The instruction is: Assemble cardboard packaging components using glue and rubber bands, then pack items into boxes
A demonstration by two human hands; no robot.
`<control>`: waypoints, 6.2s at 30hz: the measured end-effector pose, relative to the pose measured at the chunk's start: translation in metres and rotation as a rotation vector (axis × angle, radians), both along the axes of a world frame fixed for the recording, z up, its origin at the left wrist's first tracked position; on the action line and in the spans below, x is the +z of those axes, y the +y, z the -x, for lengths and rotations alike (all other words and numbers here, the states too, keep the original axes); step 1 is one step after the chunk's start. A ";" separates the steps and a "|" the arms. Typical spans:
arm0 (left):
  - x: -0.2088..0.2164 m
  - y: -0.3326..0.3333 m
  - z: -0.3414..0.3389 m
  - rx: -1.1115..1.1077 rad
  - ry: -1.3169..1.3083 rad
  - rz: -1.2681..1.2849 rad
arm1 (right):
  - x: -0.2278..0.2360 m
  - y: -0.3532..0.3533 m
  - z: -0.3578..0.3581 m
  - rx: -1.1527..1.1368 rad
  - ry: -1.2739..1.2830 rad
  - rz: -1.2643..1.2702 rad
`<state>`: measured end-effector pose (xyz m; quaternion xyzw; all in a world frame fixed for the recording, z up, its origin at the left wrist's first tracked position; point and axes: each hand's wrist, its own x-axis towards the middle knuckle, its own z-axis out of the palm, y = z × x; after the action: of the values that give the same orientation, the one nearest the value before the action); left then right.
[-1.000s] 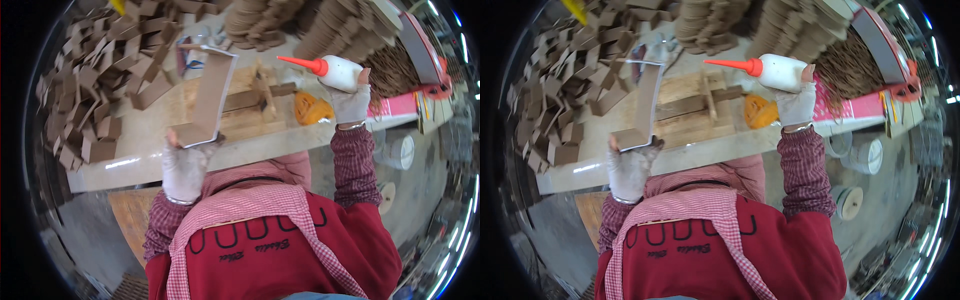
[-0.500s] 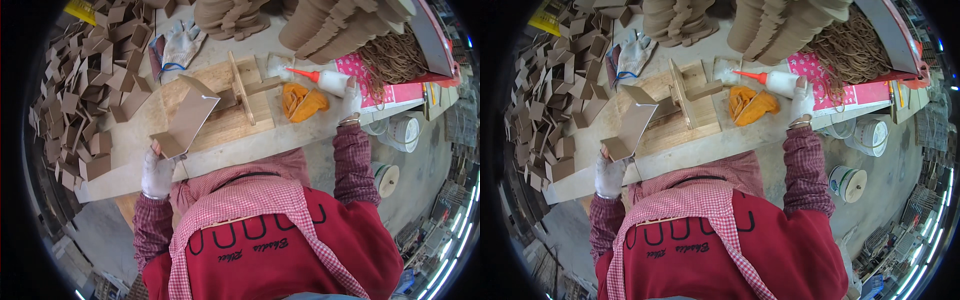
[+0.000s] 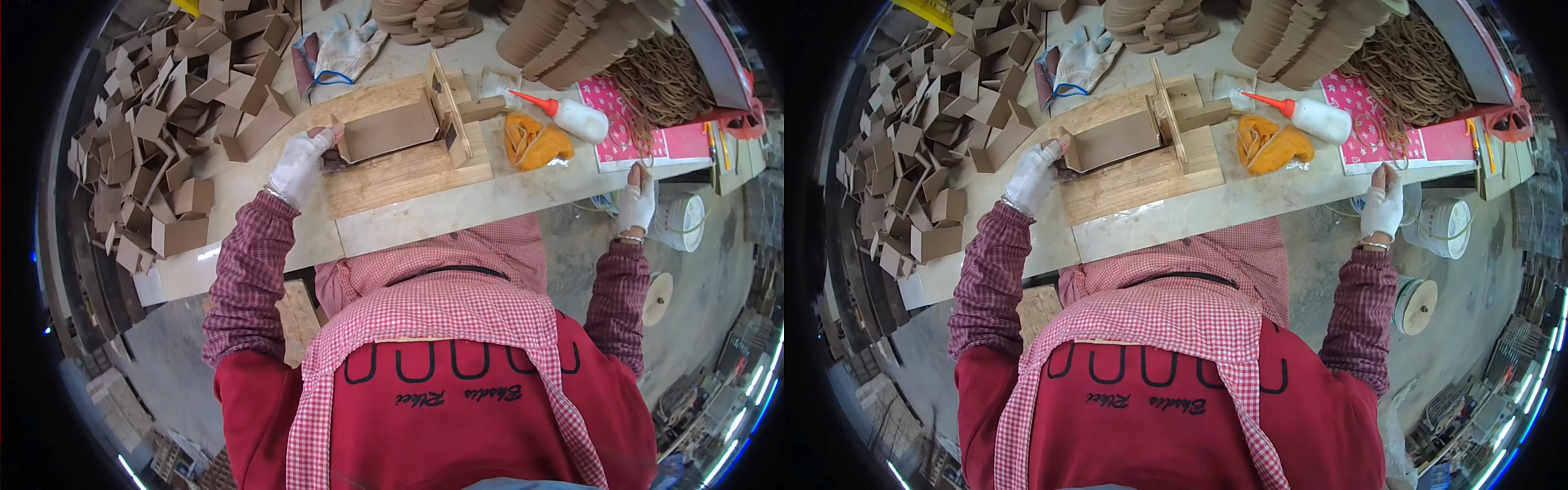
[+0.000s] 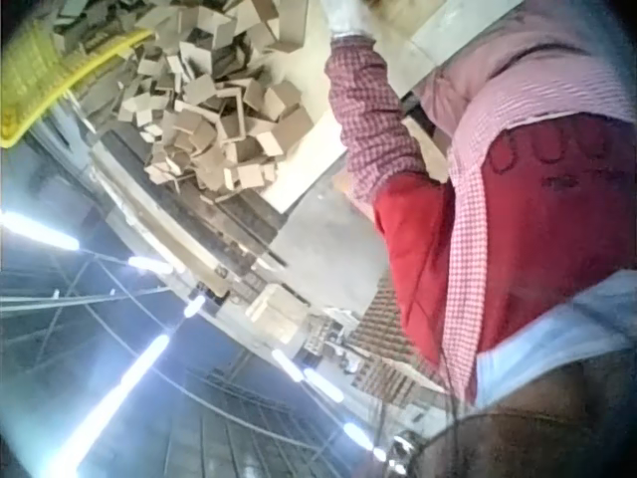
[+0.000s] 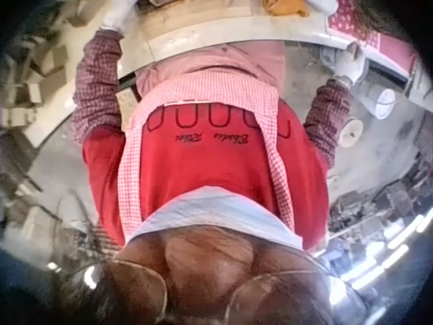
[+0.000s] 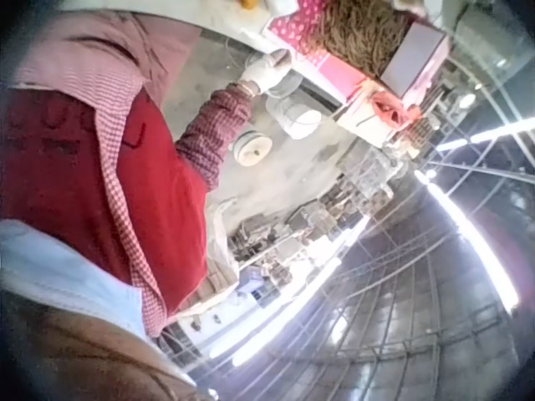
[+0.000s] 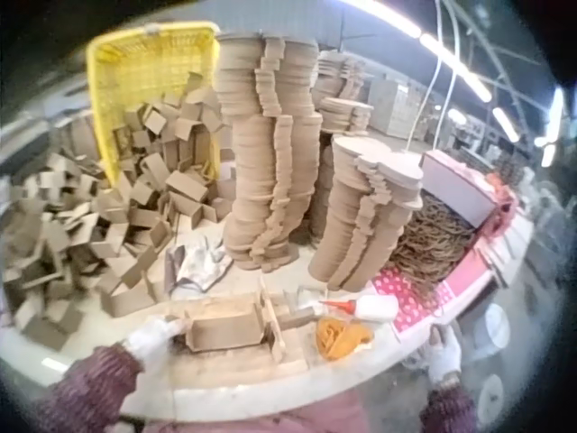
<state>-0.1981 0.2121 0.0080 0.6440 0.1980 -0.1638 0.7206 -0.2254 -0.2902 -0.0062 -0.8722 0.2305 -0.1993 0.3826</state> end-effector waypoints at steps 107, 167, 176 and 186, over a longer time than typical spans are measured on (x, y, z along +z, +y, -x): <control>-0.026 -0.101 0.017 -0.053 -1.170 -1.422 | 0.090 0.123 0.002 0.935 0.539 0.625; -0.021 0.020 0.015 -0.367 -0.619 -0.680 | 0.073 0.294 -0.121 1.569 0.185 1.112; -0.024 0.027 0.003 -0.477 -0.705 -0.698 | 0.073 0.293 -0.117 1.518 0.148 1.053; -0.027 0.036 0.003 -0.526 -0.631 -0.706 | 0.070 0.300 -0.111 1.466 0.266 1.007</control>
<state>-0.2011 0.2482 -0.0185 0.8928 -0.1528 -0.0609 0.4194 -0.1142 0.0101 0.0635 -0.8806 -0.4563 0.1202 -0.0436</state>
